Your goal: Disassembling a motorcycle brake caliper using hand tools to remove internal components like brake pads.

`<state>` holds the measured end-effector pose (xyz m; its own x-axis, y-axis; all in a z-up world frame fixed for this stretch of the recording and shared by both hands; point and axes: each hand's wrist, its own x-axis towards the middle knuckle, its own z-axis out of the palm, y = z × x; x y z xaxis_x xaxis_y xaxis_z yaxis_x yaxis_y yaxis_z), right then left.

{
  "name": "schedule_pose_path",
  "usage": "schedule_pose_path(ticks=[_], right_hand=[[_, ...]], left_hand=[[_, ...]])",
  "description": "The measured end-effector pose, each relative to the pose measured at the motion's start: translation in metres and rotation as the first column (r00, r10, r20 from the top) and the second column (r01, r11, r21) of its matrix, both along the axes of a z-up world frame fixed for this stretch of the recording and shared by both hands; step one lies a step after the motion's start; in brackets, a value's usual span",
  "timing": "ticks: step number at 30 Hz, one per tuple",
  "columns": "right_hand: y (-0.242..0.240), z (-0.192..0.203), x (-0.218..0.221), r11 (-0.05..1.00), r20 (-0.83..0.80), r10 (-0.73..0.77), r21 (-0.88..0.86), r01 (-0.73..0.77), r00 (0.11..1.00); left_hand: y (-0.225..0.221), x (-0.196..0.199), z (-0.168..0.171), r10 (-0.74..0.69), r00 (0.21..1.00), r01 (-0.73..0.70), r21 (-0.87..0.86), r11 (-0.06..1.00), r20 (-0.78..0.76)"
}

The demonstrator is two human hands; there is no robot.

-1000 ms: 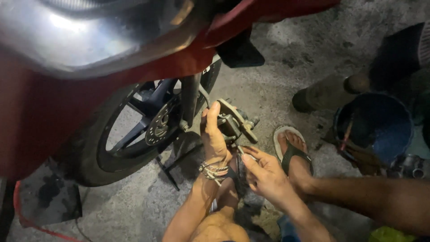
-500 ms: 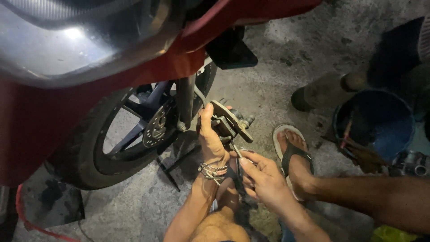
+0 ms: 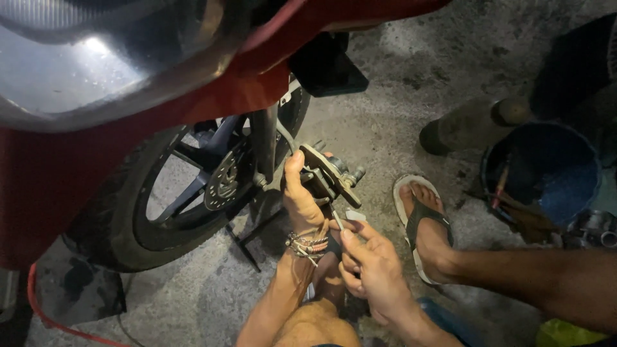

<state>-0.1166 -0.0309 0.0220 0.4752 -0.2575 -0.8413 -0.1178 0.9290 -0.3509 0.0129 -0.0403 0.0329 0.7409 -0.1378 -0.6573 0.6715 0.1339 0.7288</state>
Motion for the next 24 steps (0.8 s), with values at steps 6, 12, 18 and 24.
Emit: schedule_pose_path(ticks=[6, 12, 18, 24], right_hand=[[0.012, -0.025, -0.010, 0.996, 0.018, -0.005, -0.086, 0.007, 1.000], [-0.048, 0.003, -0.017, 0.646, -0.258, 0.600, -0.403, -0.649, 0.757], [-0.079, 0.012, -0.016, 0.289, -0.285, 0.839, -0.488, -0.823, 0.463], [-0.059, 0.076, 0.017, 0.453, -0.116, 0.693, -0.697, -0.555, 0.711]], left_hand=[[0.006, -0.002, -0.022, -0.014, 1.000, 0.011, -0.149, 0.989, -0.019], [0.015, 0.006, -0.034, 0.038, 0.999, -0.031, -0.330, 0.944, 0.017], [0.039, 0.020, -0.070, -0.057, 0.948, 0.092, -0.099, 0.991, 0.314], [0.062, 0.006, 0.051, -0.323, 0.938, 0.294, 0.202, 0.934, 0.125]])
